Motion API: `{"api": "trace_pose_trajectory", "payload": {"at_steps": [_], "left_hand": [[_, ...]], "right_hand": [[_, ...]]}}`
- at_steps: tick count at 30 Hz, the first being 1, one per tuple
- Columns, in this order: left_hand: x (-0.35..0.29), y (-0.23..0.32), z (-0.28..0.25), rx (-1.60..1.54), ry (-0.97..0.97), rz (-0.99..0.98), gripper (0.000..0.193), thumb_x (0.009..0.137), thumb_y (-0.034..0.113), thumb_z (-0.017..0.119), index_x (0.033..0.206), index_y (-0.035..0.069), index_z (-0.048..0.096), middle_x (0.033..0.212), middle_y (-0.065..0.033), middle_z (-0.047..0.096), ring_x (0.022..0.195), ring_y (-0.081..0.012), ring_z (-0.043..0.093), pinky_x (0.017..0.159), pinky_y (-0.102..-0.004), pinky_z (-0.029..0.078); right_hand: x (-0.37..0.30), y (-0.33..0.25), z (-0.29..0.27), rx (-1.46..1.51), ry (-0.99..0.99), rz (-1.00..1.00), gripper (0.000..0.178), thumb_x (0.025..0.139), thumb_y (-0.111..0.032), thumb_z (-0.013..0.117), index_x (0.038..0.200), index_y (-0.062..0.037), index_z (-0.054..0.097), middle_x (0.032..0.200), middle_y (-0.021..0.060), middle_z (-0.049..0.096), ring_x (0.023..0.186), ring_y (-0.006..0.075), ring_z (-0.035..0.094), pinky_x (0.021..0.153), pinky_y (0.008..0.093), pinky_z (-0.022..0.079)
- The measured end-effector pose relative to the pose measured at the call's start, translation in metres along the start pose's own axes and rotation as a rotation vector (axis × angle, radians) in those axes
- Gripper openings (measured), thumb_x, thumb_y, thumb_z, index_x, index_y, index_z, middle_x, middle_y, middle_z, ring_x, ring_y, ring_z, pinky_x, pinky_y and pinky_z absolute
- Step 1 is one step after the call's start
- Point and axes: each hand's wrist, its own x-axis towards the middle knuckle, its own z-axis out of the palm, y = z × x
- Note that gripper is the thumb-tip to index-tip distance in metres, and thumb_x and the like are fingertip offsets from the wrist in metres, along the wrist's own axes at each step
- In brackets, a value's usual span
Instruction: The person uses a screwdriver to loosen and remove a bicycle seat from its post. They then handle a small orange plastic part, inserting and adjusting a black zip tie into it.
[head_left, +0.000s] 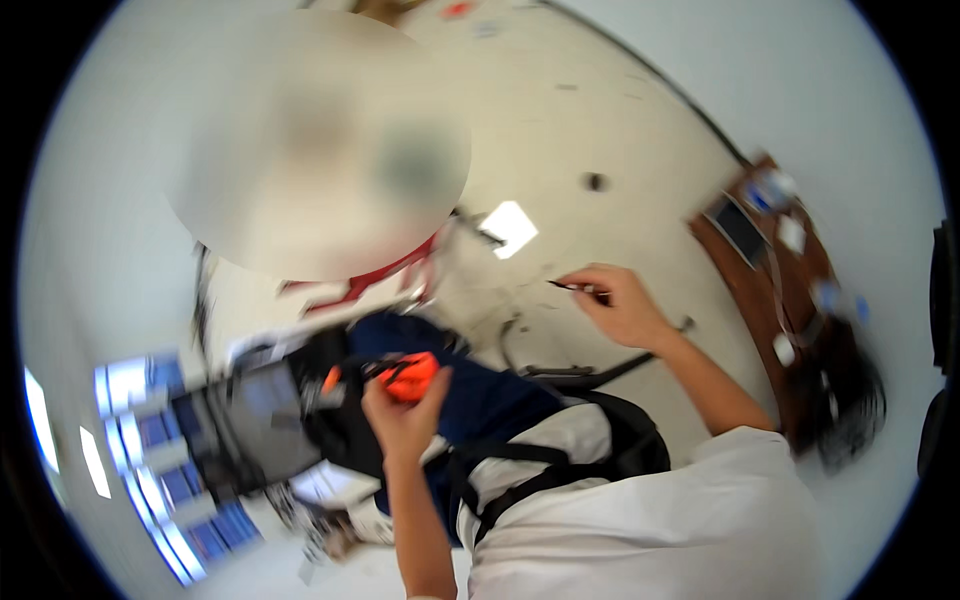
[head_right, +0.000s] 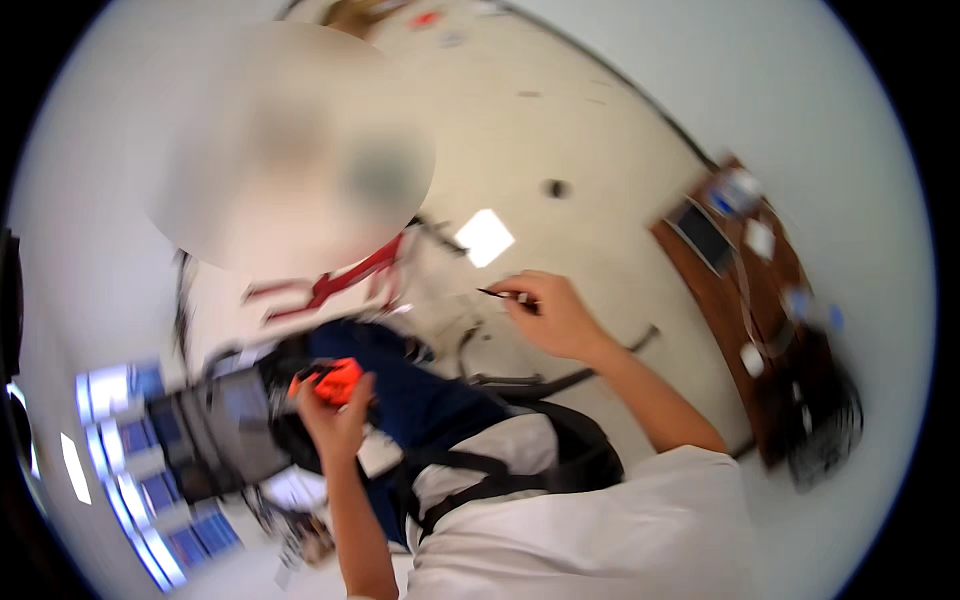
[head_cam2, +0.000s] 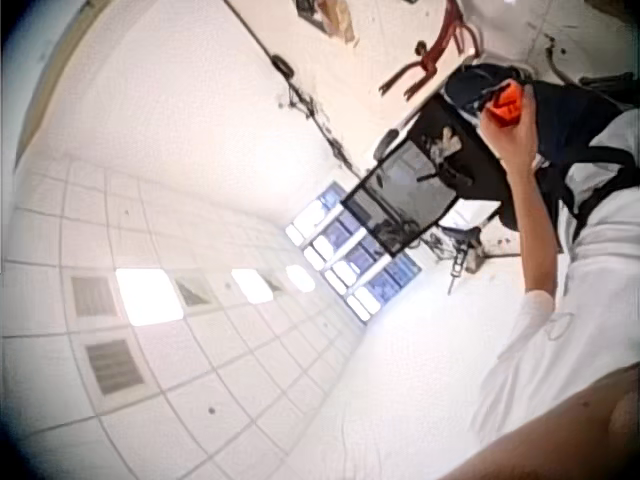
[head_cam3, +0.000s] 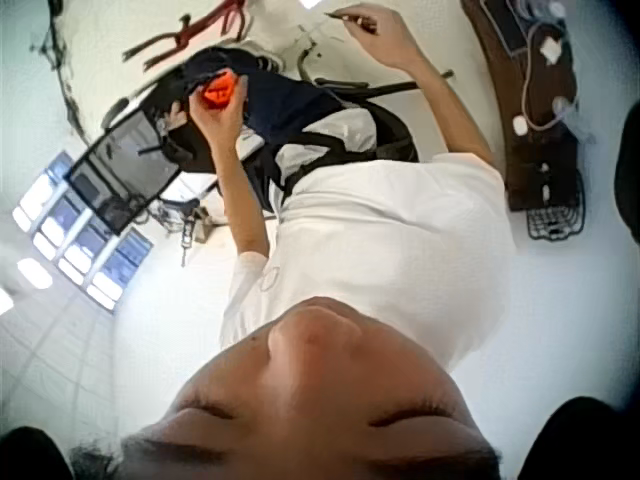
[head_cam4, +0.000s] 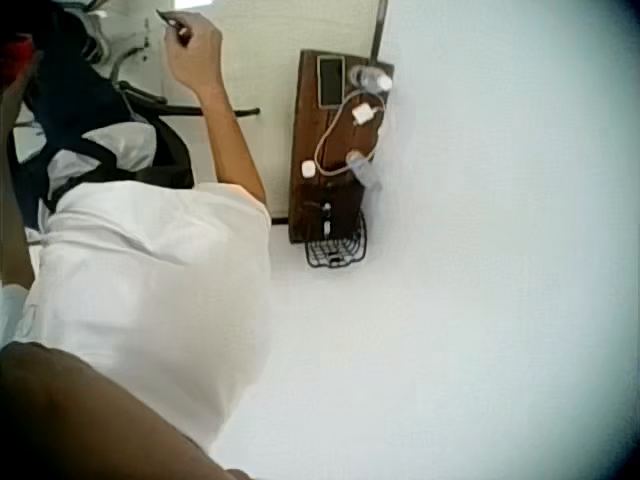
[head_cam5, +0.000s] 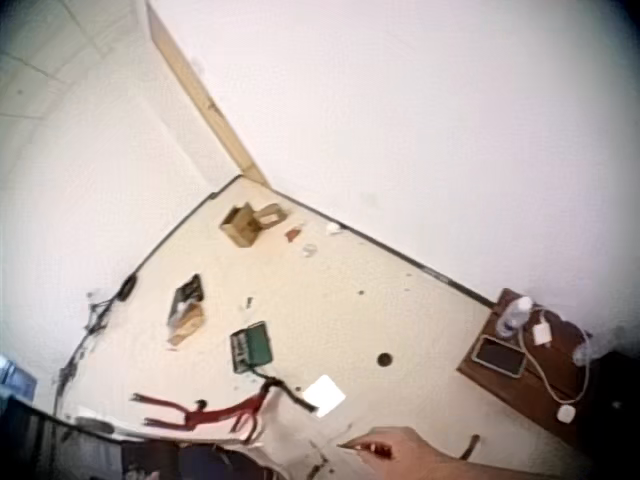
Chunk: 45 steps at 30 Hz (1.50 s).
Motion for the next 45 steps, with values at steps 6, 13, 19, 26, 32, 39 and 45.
{"api": "trace_pose_trajectory", "payload": {"at_steps": [6, 13, 19, 26, 32, 39, 45], "left_hand": [[-0.078, -0.012, -0.100, -0.118, 0.340, 0.130, 0.035, 0.071, 0.000, 0.083, 0.092, 0.001, 0.055, 0.081, -0.0039, 0.062, 0.069, -0.0080, 0.059, 0.066, -0.0221, 0.052], [-0.180, -0.018, -0.140, -0.181, 0.712, 0.193, 0.038, 0.077, 0.004, 0.081, 0.097, 0.001, 0.050, 0.077, -0.0046, 0.065, 0.071, -0.0075, 0.063, 0.068, -0.0218, 0.052], [-0.217, -0.026, -0.151, -0.076, 0.906, 0.269, 0.045, 0.077, 0.009, 0.081, 0.109, 0.003, 0.049, 0.080, -0.0080, 0.062, 0.071, -0.0117, 0.061, 0.067, -0.0247, 0.051], [-0.220, -0.021, -0.155, 0.011, 0.843, 0.248, 0.044, 0.080, 0.013, 0.080, 0.107, 0.001, 0.048, 0.082, -0.0050, 0.062, 0.071, -0.0074, 0.058, 0.068, -0.0217, 0.050], [-0.209, -0.012, -0.146, 0.066, 0.761, 0.255, 0.043, 0.079, 0.014, 0.082, 0.104, 0.000, 0.050, 0.081, -0.0058, 0.063, 0.070, -0.0079, 0.059, 0.065, -0.0222, 0.050], [-0.208, -0.010, -0.139, 0.001, 0.671, 0.278, 0.035, 0.078, 0.017, 0.082, 0.098, -0.001, 0.059, 0.086, -0.0061, 0.058, 0.063, -0.0158, 0.057, 0.058, -0.0273, 0.048], [-0.210, -0.008, -0.141, 0.002, 0.642, 0.283, 0.035, 0.078, 0.016, 0.082, 0.097, -0.002, 0.060, 0.085, -0.0092, 0.057, 0.063, -0.0223, 0.057, 0.058, -0.0291, 0.048]], "right_hand": [[0.028, -0.150, 0.087, 0.094, -0.687, -0.074, 0.013, 0.082, 0.001, 0.066, 0.092, -0.0022, 0.074, 0.075, 0.0008, 0.067, 0.059, 0.0029, 0.052, 0.054, 0.0193, 0.041], [-0.051, -0.252, 0.174, 0.021, -1.099, -0.479, 0.009, 0.083, -0.002, 0.067, 0.091, -0.0001, 0.070, 0.071, 0.0001, 0.063, 0.057, 0.0024, 0.050, 0.051, 0.0189, 0.036], [-0.103, -0.290, 0.220, -0.130, -1.229, -0.747, 0.010, 0.085, 0.001, 0.065, 0.094, 0.0010, 0.069, 0.068, -0.0015, 0.060, 0.056, 0.0008, 0.045, 0.050, 0.0183, 0.033], [-0.103, -0.273, 0.239, 0.014, -1.190, -0.630, 0.011, 0.084, -0.004, 0.065, 0.091, 0.0017, 0.068, 0.053, 0.0013, 0.047, 0.047, 0.0066, 0.036, 0.046, 0.0253, 0.029], [-0.083, -0.277, 0.229, -0.136, -1.219, -0.645, 0.009, 0.082, -0.005, 0.065, 0.088, 0.0022, 0.067, 0.054, -0.0016, 0.045, 0.049, 0.0042, 0.035, 0.046, 0.0238, 0.027], [-0.075, -0.284, 0.223, -0.150, -1.333, -0.480, 0.005, 0.082, -0.002, 0.065, 0.085, 0.0017, 0.067, 0.066, -0.0011, 0.059, 0.055, 0.0012, 0.040, 0.048, 0.0199, 0.029], [-0.077, -0.282, 0.224, -0.125, -1.350, -0.426, 0.004, 0.082, -0.001, 0.065, 0.083, 0.0017, 0.064, 0.070, 0.0013, 0.062, 0.059, 0.0015, 0.049, 0.052, 0.0178, 0.036]]}}
